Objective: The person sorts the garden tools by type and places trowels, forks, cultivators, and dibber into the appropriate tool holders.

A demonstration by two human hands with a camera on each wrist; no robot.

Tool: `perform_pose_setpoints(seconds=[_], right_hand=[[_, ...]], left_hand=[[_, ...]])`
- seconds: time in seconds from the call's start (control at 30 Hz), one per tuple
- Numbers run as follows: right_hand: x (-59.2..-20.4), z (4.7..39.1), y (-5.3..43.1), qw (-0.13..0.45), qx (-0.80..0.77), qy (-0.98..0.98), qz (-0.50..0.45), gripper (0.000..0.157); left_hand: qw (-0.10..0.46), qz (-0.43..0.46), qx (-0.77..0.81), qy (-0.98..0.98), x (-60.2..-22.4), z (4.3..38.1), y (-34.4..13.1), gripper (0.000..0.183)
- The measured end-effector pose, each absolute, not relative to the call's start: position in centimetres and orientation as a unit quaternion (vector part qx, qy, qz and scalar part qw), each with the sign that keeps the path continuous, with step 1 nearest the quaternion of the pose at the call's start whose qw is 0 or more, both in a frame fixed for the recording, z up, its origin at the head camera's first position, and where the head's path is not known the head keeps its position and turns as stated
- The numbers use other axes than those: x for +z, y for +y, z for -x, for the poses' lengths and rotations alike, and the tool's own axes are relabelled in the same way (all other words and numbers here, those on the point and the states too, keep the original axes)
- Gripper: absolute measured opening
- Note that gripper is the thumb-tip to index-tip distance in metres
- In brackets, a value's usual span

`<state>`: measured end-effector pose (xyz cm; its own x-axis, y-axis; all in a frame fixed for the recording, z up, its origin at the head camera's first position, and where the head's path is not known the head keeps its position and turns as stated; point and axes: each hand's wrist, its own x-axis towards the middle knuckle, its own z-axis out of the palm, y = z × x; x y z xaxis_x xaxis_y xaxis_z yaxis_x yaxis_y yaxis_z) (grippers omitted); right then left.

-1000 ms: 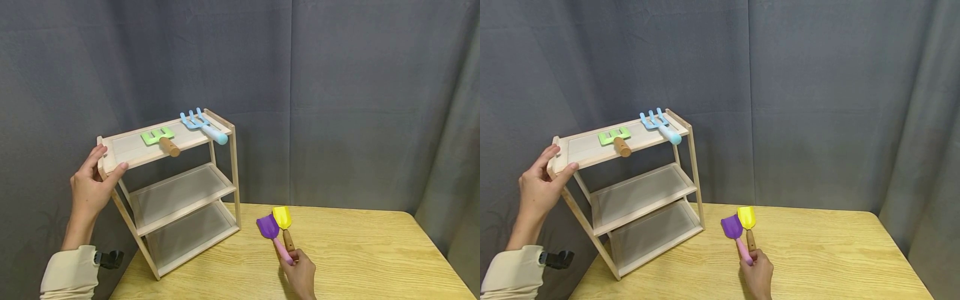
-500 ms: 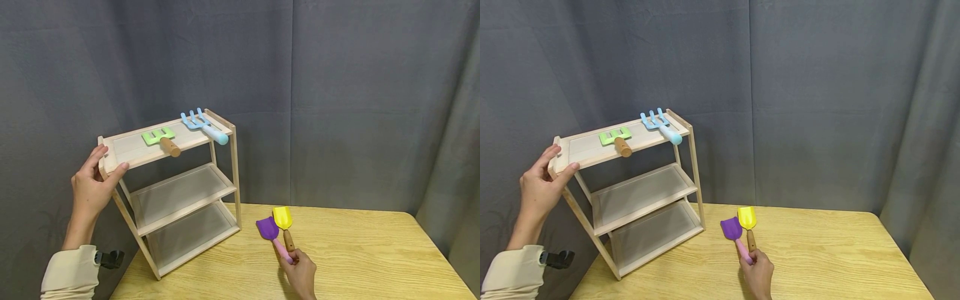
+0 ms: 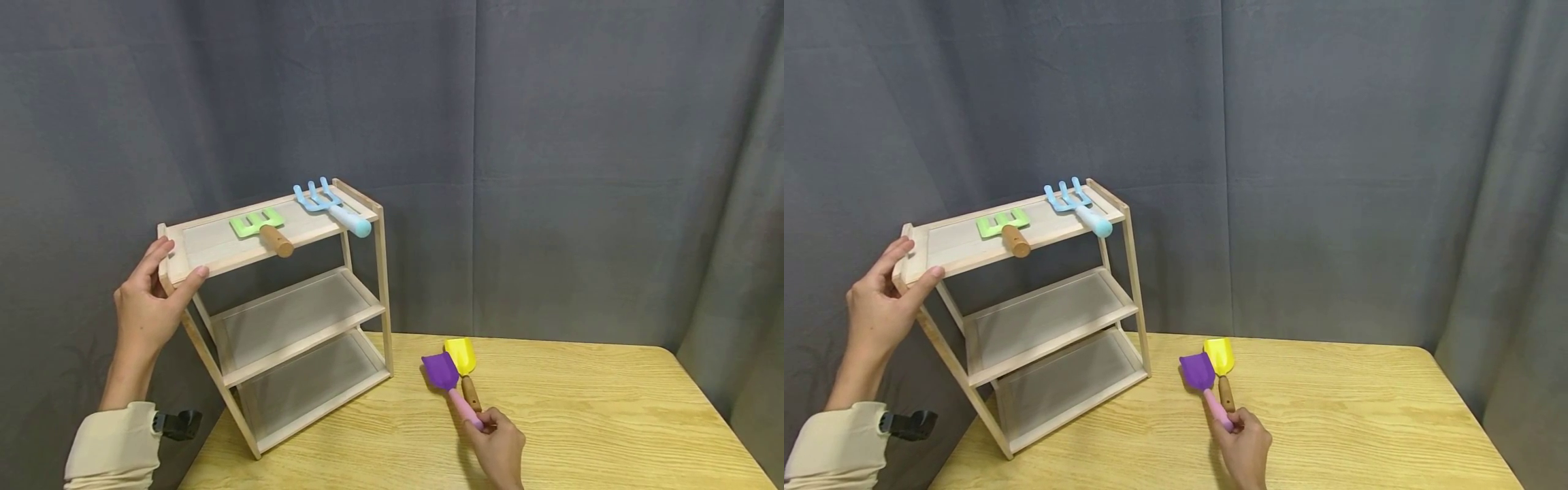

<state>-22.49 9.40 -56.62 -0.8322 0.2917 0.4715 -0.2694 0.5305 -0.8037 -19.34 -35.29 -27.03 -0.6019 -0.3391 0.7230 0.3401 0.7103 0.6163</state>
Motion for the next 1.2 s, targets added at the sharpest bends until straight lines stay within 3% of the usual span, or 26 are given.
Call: perform_pose_setpoints(seconds=[0.83,1.2], right_hand=[[-53.9,20.5,10.7,0.256,0.492,-0.832,0.005,0.017],[-52.7,20.1,11.3,0.275,0.496,-0.822,-0.048,0.023]], left_hand=[[0.438,-0.007,-0.375,-0.817,-26.9,19.2,-35.2,0.061],[0.436,-0.007,-0.373,-0.819,-26.9,19.2,-35.3,0.061]])
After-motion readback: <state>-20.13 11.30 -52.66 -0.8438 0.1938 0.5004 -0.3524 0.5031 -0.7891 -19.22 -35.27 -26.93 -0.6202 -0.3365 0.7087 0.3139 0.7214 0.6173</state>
